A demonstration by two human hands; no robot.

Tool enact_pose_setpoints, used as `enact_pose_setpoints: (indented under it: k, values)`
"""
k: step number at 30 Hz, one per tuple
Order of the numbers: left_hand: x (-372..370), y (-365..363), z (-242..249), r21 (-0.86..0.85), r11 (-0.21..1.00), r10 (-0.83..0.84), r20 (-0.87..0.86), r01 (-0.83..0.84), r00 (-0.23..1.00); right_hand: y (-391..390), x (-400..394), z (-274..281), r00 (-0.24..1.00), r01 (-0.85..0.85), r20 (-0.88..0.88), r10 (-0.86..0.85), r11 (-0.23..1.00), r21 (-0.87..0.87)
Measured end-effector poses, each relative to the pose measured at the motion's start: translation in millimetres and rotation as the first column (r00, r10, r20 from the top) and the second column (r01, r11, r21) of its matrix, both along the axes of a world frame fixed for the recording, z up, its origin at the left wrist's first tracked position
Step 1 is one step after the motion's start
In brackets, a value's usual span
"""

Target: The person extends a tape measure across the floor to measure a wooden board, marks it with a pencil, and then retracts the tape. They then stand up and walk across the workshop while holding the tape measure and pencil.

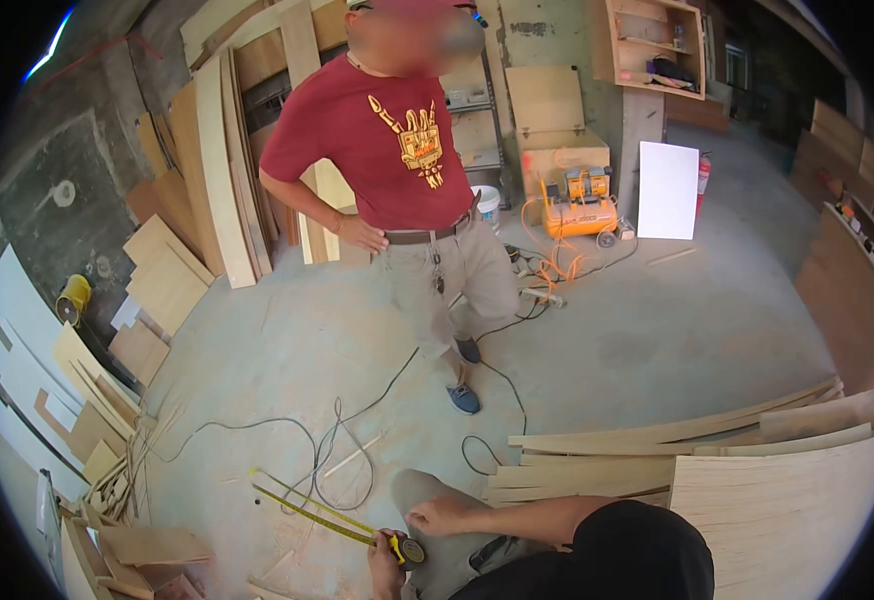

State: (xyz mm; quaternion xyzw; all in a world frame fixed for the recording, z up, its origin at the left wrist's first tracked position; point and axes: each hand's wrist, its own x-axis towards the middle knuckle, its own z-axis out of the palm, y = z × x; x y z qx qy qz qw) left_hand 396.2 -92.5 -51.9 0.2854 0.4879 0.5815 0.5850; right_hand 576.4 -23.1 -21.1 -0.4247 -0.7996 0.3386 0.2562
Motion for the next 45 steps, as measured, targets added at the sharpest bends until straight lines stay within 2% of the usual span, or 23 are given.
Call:
enact_pose_setpoints:
  k: [3,5,7,9,12,15,18,21,24,30,33,37,39,42,45]
  values:
    - [19.6,0.8,6.6,-0.08,0.996,-0.041,0.074,0.047,0.996,-5.4,1.7,9.6,0.999,-0.012,-0.037,0.008,0.995,-0.097]
    - [24.8,4.1,-18.3,-0.042,0.997,-0.06,-0.064,0.057,0.996,-9.8,-2.8,4.9,0.976,0.023,-0.216,-0.035,0.998,-0.059]
    - [31.8,4.8,-11.0,-0.037,0.996,-0.09,-0.192,0.084,0.977,-10.0,-3.8,14.7,0.945,0.008,-0.325,-0.025,0.999,-0.052]
    - [33.5,2.9,-6.2,-0.009,0.993,-0.118,-0.153,0.118,0.981,-14.0,-2.7,25.1,0.928,-0.074,-0.371,0.038,0.994,-0.085]
    - [32.3,7.8,-3.0,-0.004,0.987,-0.159,-0.14,0.16,0.977,-6.0,-1.1,30.8,0.979,-0.135,-0.168,0.118,0.987,-0.092]
    - [36.9,8.6,3.5,-0.038,0.979,-0.202,-0.209,0.198,0.957,2.5,4.2,24.8,0.983,-0.132,-0.132,0.13,0.991,-0.004]
    - [36.4,8.8,11.0,-0.007,0.976,-0.21,-0.325,0.22,0.922,7.5,-3.0,17.3,0.956,-0.102,-0.265,0.127,0.989,0.109]
    - [38.0,7.0,11.9,-0.044,0.96,-0.276,-0.334,0.278,0.901,9.1,0.0,20.4,0.955,-0.096,-0.274,0.114,0.992,0.076]
    - [42.0,7.7,21.9,0.064,0.958,-0.241,-0.344,0.278,0.908,10.5,-0.9,22.6,0.95,-0.113,-0.279,0.137,0.989,0.099]
    - [45.3,5.1,12.6,0.03,0.949,-0.291,-0.31,0.315,0.905,7.1,8.4,28.6,0.95,-0.126,-0.27,0.155,0.985,0.122]
    - [40.1,1.2,23.2,-0.156,0.927,-0.373,-0.289,0.341,0.882,8.8,9.6,39.0,0.957,-0.123,-0.253,0.14,0.989,0.083]
    - [47.1,-2.6,41.5,-0.029,0.926,-0.355,-0.407,0.376,0.842,12.9,4.5,49.6,0.936,-0.106,-0.331,0.122,0.992,0.065]
    - [47.7,-0.7,37.0,-0.01,0.926,-0.348,-0.41,0.377,0.843,14.3,8.4,60.6,0.926,-0.119,-0.353,0.131,0.991,0.054]
    - [44.0,2.4,28.4,0.003,0.929,-0.338,-0.403,0.371,0.85,18.0,8.4,72.4,0.948,-0.121,-0.283,0.146,0.987,0.105]
    - [36.0,6.9,23.0,0.01,0.932,-0.328,-0.398,0.361,0.857,19.6,-7.4,70.8,0.914,-0.064,-0.395,0.095,0.994,0.092]
